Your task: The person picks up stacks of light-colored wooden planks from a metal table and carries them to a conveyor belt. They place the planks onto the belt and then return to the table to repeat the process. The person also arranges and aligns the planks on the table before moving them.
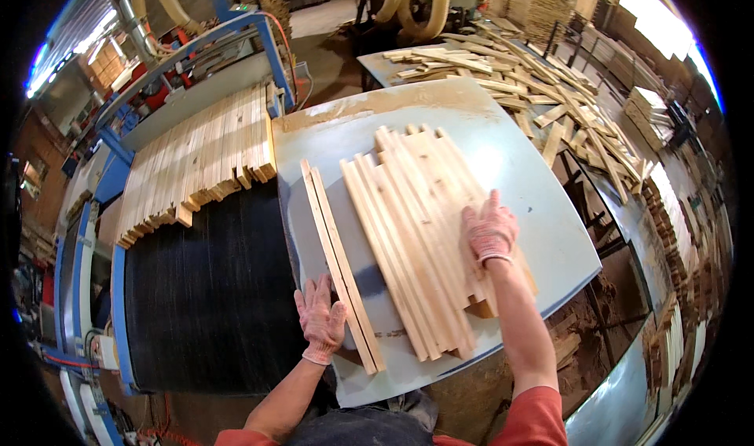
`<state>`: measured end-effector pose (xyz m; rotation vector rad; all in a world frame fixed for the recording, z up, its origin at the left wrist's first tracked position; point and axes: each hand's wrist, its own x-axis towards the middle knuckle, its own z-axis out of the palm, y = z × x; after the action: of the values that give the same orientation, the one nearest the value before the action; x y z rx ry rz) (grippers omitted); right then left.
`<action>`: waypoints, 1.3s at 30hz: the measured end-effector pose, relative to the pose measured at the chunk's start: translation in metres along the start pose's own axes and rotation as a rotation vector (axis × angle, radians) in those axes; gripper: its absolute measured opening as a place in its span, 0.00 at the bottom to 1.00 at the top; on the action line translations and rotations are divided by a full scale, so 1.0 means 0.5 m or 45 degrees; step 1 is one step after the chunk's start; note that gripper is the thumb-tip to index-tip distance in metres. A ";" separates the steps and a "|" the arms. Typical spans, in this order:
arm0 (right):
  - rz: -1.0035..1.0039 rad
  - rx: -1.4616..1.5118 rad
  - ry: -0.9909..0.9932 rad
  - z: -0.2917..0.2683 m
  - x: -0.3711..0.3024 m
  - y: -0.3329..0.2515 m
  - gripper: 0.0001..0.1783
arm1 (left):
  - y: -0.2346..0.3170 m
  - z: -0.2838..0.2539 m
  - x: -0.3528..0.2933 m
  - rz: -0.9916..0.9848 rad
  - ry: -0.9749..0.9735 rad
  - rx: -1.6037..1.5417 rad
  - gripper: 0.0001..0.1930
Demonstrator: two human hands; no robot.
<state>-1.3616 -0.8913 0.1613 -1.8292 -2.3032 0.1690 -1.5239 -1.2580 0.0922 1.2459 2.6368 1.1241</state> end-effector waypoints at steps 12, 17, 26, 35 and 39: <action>0.017 0.064 -0.249 -0.077 -0.174 -0.077 0.51 | -0.088 0.077 -0.009 0.227 -0.032 0.337 0.31; -0.116 0.120 0.082 -0.030 -0.236 -0.052 0.45 | -0.074 0.041 0.013 0.197 -0.014 0.095 0.25; 0.105 0.868 0.427 -0.081 -0.665 0.131 0.42 | -0.129 0.045 0.038 -0.068 -0.140 -0.729 0.39; 1.251 0.978 0.060 0.181 -1.126 0.542 0.40 | 0.303 -0.134 -0.156 0.611 -0.644 -1.411 0.27; 1.510 0.972 -0.251 0.266 -1.286 0.673 0.34 | 0.440 0.007 -0.262 0.787 -1.551 -1.121 0.33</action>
<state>-0.9315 -1.4351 -0.0910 -2.3952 -0.6788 1.1947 -1.2871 -1.2517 0.1888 1.6759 0.7766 0.8728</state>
